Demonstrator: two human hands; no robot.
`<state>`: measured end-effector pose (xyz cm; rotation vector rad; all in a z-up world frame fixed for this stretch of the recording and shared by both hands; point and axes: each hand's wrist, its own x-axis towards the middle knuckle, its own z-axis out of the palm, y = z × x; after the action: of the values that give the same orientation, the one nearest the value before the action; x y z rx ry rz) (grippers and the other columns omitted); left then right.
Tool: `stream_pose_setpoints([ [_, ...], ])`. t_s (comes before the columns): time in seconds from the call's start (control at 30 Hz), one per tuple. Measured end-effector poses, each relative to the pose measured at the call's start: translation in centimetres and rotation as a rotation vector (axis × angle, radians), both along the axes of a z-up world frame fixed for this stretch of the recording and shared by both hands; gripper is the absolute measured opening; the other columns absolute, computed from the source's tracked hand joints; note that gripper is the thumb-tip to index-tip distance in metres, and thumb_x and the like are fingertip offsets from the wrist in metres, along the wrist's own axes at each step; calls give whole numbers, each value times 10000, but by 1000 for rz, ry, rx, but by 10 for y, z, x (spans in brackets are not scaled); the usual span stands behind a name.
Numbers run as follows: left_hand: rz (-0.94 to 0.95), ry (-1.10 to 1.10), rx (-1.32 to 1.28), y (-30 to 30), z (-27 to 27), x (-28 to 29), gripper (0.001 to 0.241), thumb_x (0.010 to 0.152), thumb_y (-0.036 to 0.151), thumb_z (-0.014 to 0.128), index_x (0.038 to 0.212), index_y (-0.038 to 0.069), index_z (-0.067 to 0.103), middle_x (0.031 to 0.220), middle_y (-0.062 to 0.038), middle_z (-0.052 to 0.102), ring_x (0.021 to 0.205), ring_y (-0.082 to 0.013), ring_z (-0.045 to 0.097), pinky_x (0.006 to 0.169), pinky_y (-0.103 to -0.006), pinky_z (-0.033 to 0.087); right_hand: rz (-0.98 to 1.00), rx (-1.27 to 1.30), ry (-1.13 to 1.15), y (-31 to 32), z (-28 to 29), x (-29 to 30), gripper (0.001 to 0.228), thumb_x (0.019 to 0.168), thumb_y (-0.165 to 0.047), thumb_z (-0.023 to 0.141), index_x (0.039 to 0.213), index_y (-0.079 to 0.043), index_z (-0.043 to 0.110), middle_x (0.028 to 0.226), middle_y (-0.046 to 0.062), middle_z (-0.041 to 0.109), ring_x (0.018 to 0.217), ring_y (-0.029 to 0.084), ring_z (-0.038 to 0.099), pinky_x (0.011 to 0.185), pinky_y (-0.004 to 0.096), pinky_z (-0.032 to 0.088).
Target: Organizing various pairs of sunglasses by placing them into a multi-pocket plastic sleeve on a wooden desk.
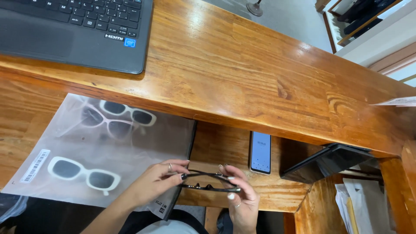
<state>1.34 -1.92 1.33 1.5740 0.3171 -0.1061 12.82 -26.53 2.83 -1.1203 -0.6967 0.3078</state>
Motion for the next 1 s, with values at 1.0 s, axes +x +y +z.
stream_pose_setpoints([
  [1.0,637,-604,1176,6,29,-20,183,981,46,653,1109,-65,722,815,-65,600,515,-141,512,449,-255,458,152,-82,551,14,-5,-20,730,812,-97,810,1448,49,483,1043,104,678,959,230,661,949,353,509],
])
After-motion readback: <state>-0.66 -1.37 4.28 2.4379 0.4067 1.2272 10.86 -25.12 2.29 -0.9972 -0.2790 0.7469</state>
